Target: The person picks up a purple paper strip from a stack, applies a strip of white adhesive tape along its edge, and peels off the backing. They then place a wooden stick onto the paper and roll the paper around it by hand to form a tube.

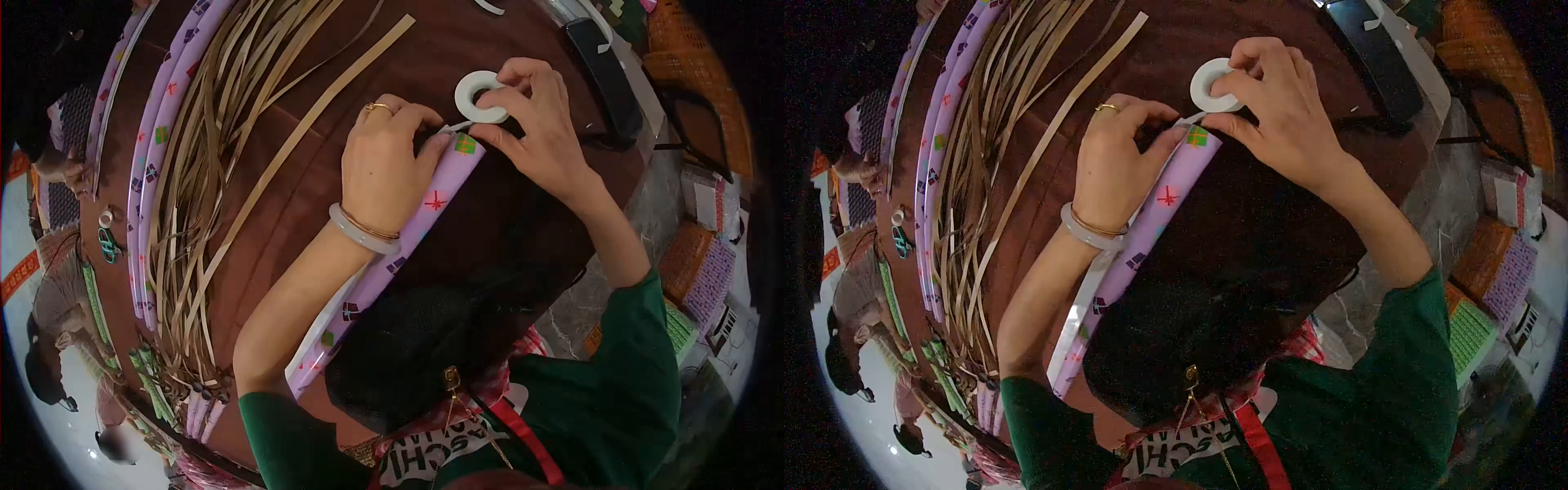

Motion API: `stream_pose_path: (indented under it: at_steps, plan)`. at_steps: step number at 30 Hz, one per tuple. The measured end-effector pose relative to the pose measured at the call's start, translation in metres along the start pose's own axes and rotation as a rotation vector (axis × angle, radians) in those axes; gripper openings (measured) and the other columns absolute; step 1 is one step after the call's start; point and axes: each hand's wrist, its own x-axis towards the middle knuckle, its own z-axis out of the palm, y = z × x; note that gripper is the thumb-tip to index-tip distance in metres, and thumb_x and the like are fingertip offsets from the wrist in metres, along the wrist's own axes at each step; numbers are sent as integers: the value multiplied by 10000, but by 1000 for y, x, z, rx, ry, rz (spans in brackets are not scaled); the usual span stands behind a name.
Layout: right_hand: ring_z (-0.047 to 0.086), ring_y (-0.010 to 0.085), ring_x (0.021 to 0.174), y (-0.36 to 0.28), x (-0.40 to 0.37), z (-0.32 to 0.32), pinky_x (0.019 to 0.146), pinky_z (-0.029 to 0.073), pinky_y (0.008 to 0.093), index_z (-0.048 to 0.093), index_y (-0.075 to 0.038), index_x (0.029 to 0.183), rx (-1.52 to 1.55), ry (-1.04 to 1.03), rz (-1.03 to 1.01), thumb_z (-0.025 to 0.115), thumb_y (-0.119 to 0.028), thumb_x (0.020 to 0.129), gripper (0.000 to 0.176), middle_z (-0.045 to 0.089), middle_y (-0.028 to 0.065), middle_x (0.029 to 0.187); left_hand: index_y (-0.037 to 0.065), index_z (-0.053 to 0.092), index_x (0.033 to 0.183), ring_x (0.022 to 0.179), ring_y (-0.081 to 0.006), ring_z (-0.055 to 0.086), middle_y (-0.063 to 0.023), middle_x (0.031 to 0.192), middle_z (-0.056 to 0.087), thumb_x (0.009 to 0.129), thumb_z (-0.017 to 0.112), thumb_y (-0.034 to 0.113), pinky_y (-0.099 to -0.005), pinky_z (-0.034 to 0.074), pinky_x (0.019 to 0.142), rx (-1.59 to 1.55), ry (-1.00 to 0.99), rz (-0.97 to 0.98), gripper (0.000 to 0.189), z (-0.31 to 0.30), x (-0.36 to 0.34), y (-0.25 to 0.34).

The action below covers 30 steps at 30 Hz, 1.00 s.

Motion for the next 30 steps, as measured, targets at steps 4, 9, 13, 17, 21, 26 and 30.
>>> stream_pose_path:
  at_steps: [4,9,13,17,21,26,30]
  plan:
    - [468,212,859,-2,-3,-3,803,344,352,576,-99,900,-13,-34,20,726,-158,669,282,444,38,1002,57,633,713,720,-257,534,-76,725,570,673,680,104,-346,443,634,45,5,23,78,2,0,2]
    - [466,220,914,3,-5,1,801,348,360,580,-113,935,-22,-118,22,705,-120,683,281,455,39,1002,45,632,725,711,-258,536,-84,736,583,695,665,98,-351,436,641,46,13,36,69,3,0,3]
    - [471,217,902,0,-1,0,798,349,361,582,-123,954,4,-132,48,685,-124,706,269,458,41,990,61,618,682,688,-257,539,-66,712,578,670,657,100,-358,433,619,48,55,54,56,6,0,0]
    - [477,205,871,0,10,-4,774,352,348,607,-124,906,79,-140,-80,656,-142,729,185,473,26,928,61,618,685,696,-253,544,-63,714,579,664,656,101,-358,430,613,63,48,92,59,7,1,-4]
    - [476,181,822,6,20,4,740,349,321,617,-121,827,96,-150,-218,650,-134,703,128,475,5,870,63,617,692,695,-248,545,-62,713,579,667,648,108,-358,424,605,77,46,102,61,7,2,-5]
    - [480,172,779,8,23,8,745,345,314,585,-114,771,46,-150,-314,662,-94,666,131,479,4,852,62,615,702,691,-244,541,-62,713,577,670,639,114,-356,410,599,94,38,110,65,6,3,-4]
    - [491,157,784,7,24,10,765,339,311,544,-114,763,47,-165,-327,654,-92,670,145,487,-8,851,60,614,707,698,-243,536,-64,712,574,668,632,106,-354,402,599,87,2,111,62,5,5,-3]
